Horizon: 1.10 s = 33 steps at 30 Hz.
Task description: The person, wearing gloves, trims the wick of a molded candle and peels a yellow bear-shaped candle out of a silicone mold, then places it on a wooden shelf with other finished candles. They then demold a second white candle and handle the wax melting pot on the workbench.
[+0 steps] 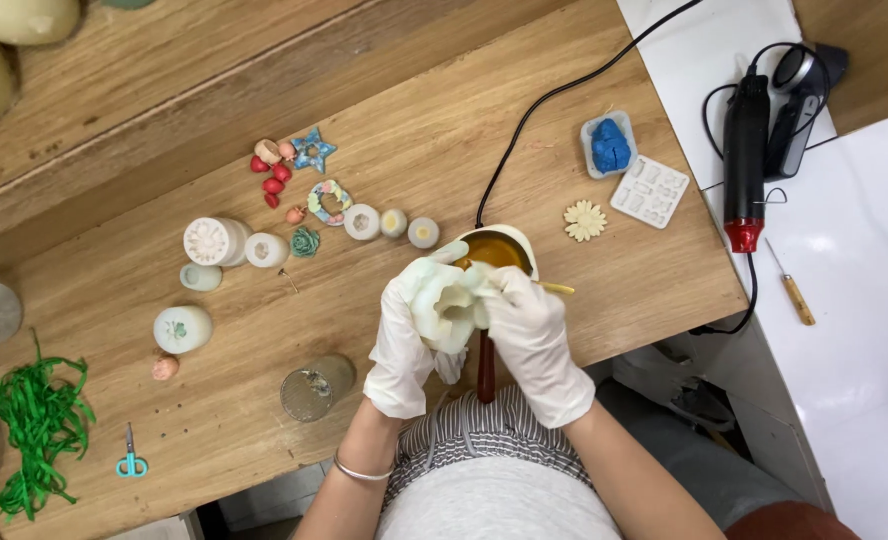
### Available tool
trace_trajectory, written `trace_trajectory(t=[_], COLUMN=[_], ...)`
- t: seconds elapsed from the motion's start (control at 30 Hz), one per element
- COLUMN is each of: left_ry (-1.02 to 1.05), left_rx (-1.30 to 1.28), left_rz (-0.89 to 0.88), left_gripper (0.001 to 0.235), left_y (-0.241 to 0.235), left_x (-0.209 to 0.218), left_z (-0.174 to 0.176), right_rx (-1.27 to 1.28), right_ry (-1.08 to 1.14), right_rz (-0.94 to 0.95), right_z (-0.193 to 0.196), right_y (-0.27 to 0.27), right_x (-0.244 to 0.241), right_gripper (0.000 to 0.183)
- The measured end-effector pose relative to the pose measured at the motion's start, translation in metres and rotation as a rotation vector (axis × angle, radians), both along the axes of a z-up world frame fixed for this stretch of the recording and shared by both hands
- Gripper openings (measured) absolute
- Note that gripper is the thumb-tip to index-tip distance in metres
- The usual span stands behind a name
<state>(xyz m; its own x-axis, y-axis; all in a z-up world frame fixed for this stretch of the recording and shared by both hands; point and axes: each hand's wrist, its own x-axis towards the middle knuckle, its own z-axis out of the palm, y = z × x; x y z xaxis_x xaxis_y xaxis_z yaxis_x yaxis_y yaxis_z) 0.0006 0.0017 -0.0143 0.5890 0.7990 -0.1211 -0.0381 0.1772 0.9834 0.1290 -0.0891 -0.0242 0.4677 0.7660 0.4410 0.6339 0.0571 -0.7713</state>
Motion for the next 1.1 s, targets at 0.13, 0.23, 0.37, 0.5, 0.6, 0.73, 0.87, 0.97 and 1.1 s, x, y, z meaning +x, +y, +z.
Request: trace_trajectory(t=[0.13, 0.23, 0.37, 0.5, 0.6, 0.73, 0.87, 0.97, 1.1], left_ry=[-0.212, -0.296, -0.344, -0.240, -0.019, 0.195, 0.171, 0.004, -0.045], left_rx=[-0.485, -0.699, -0.695, -0.373, -0.020, 0.271, 0.046, -0.269, -0.292], left_rz=[0.132, 0.184, 0.171, 0.099, -0.012, -0.048, 0.078, 0.106, 0.026], left_gripper=[0.029, 0.038, 0.033, 0.020, 0.016, 0.018, 0.015, 0.018, 0.022], left_y=[0.002, 0.002, 0.003, 0.003, 0.006, 0.007, 0.006, 0.008, 0.009], left_x=[0.002, 0.005, 0.001, -0.002, -0.003, 0.000, 0.003, 0.004, -0.002], left_z=[0.016, 0.031, 0.020, 0.005, 0.003, -0.002, 0.002, 0.011, 0.010], right_rx=[-0.168, -0.077, 0.012, 0.009, 0.029, 0.068, 0.066, 0.050, 0.068], right_ry=[0.533, 0.551, 0.168, 0.009, 0.023, -0.145, -0.056, 0.146, 0.118], right_rz=[0.000, 0.105, 0.150, 0.232, 0.308, 0.140, 0.120, 0.215, 0.236], right_z=[0.017, 0.034, 0.065, 0.039, 0.014, 0.021, 0.028, 0.016, -0.006], right_y=[-0.005, -0.008, 0.001, 0.004, 0.005, 0.000, -0.014, -0.007, 0.000], right_x=[0.009, 0.005, 0.004, 0.005, -0.001, -0.008, -0.009, -0.009, -0.011], right_gripper=[0.011, 0.017, 0.018, 0.016, 0.011, 0.017, 0.017, 0.014, 0.017])
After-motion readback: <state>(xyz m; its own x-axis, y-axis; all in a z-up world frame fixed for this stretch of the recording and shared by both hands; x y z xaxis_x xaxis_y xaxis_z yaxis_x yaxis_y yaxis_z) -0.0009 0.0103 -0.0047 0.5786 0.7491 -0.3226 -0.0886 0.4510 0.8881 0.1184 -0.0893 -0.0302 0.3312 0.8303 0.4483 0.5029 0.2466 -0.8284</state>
